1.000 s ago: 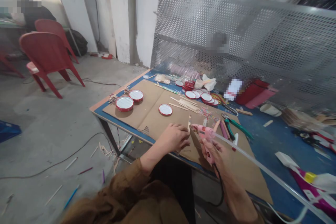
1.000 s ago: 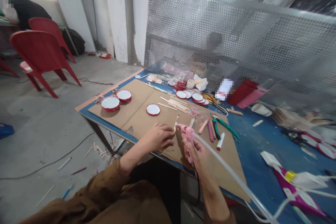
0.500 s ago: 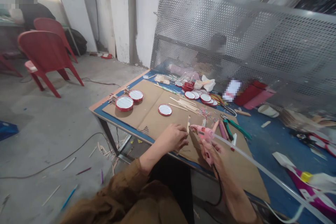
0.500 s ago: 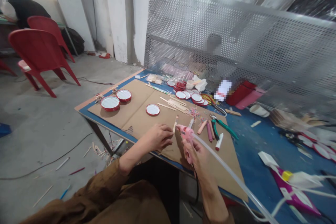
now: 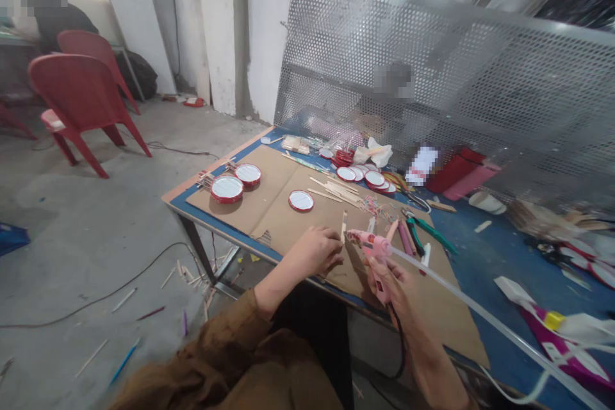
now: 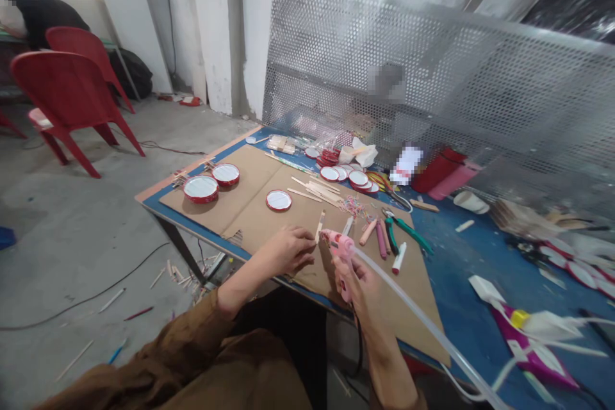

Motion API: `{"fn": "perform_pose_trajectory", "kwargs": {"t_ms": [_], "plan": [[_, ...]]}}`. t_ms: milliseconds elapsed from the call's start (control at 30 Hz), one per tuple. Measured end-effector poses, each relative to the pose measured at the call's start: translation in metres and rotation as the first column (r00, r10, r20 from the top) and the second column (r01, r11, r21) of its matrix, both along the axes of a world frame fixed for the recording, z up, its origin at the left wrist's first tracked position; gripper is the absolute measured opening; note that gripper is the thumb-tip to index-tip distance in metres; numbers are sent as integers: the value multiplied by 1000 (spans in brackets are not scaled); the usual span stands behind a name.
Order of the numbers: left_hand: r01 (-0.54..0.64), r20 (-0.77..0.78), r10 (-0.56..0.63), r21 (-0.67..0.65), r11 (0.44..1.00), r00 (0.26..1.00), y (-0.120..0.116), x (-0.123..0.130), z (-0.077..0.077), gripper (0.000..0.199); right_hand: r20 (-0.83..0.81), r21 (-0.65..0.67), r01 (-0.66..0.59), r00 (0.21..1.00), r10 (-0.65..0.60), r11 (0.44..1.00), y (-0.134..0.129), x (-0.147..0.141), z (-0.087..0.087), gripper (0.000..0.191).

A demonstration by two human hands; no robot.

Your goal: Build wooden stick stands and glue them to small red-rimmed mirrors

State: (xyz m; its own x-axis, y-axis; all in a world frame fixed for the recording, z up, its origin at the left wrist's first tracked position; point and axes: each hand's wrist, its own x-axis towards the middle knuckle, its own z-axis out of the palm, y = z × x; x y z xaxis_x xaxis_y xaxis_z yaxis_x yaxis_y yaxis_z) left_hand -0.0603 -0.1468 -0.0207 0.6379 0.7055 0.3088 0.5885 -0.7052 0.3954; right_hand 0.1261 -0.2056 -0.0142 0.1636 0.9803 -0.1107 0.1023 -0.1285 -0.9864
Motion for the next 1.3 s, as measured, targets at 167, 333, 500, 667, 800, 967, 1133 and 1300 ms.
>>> {"fn": "perform_pose_trajectory", "kwargs": {"t_ms": [167, 333, 500, 667, 800, 967, 1133, 1300], "plan": [[-9, 8, 9, 13, 1000, 1000, 0, 0, -2, 15, 38, -7, -37, 999, 37, 999, -3, 2, -2, 46], [-9, 2, 9, 14, 1000, 1000, 1, 0, -4, 15, 38, 16, -81, 996, 80, 997, -6, 6, -4, 47], [-3, 16, 2, 17, 1000, 1000, 1, 1, -5, 14, 51, 18, -79, 996, 78, 997, -9, 6, -2, 45], [5, 34, -6, 24, 1000, 999, 2, 1, -6, 14, 54, 31, -72, 996, 71, 997, -9, 6, -2, 46], [-2, 49, 0, 31, 1000, 999, 3, 2, -10, 14, 63, 25, -81, 995, 79, 996, -10, 7, -2, 49], [-5, 53, 3, 34, 999, 999, 4, 2, -11, 14, 30, 7, -73, 997, 73, 997, -13, 8, -3, 46], [7, 52, -9, 40, 999, 999, 4, 2, -10, 17, 10, -20, -40, 999, 40, 999, -15, 8, -5, 46], [7, 60, -9, 34, 999, 998, 4, 3, -10, 17, 4, -54, -37, 999, 38, 998, -19, 9, -5, 46]]}}
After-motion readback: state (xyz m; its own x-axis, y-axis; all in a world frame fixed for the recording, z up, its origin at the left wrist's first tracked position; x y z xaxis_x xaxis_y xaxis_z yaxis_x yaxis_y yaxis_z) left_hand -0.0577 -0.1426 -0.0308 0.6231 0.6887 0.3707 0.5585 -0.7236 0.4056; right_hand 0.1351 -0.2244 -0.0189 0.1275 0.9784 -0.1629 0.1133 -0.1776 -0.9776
